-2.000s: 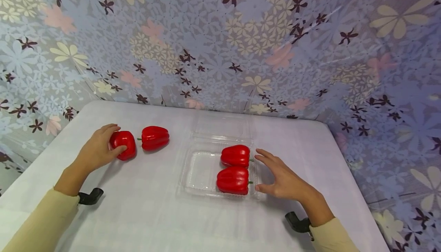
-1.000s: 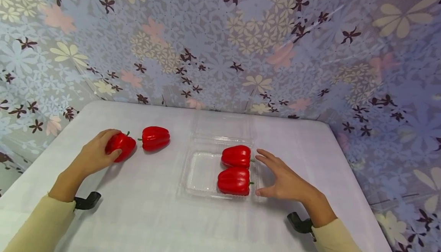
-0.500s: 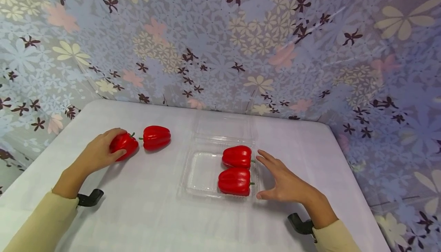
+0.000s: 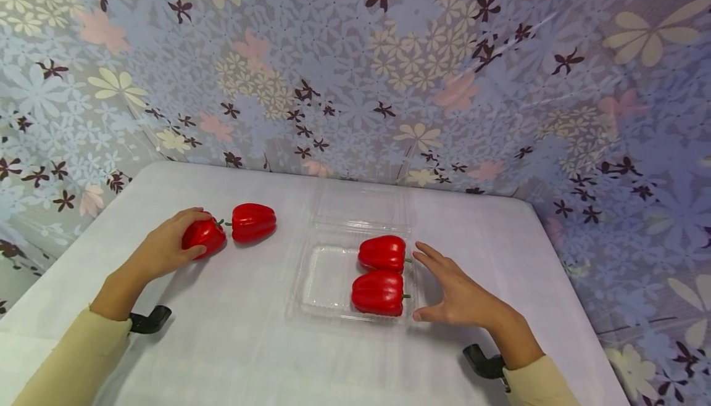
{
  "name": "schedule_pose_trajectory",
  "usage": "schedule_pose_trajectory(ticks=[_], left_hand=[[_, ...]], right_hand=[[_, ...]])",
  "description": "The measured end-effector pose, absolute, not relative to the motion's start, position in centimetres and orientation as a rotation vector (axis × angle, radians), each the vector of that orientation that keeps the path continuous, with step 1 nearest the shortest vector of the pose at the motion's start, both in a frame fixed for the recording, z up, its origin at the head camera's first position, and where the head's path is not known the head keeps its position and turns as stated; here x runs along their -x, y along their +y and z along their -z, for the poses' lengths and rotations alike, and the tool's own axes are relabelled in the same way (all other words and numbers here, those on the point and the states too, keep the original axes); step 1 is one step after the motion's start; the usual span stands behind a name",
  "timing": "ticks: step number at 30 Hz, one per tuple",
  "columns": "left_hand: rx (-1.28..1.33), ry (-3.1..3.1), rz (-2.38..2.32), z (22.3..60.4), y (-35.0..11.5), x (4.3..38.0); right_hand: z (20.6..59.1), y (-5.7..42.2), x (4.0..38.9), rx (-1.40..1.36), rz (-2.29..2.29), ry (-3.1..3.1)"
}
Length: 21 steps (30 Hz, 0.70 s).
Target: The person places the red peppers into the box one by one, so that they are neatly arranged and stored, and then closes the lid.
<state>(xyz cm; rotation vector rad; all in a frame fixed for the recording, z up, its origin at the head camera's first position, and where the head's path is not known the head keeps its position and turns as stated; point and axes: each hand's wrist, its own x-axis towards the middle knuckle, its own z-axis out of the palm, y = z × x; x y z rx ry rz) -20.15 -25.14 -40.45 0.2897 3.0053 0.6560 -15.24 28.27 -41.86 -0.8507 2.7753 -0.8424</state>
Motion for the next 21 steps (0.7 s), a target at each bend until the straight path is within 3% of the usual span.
schedule_pose_trajectory(ticks=[21], left_hand=[[-0.448,3.084,-0.516,40.61,-25.39,19.55]], right_hand=[[41.53,28.04,15.15,0.801,0.834,2.759]])
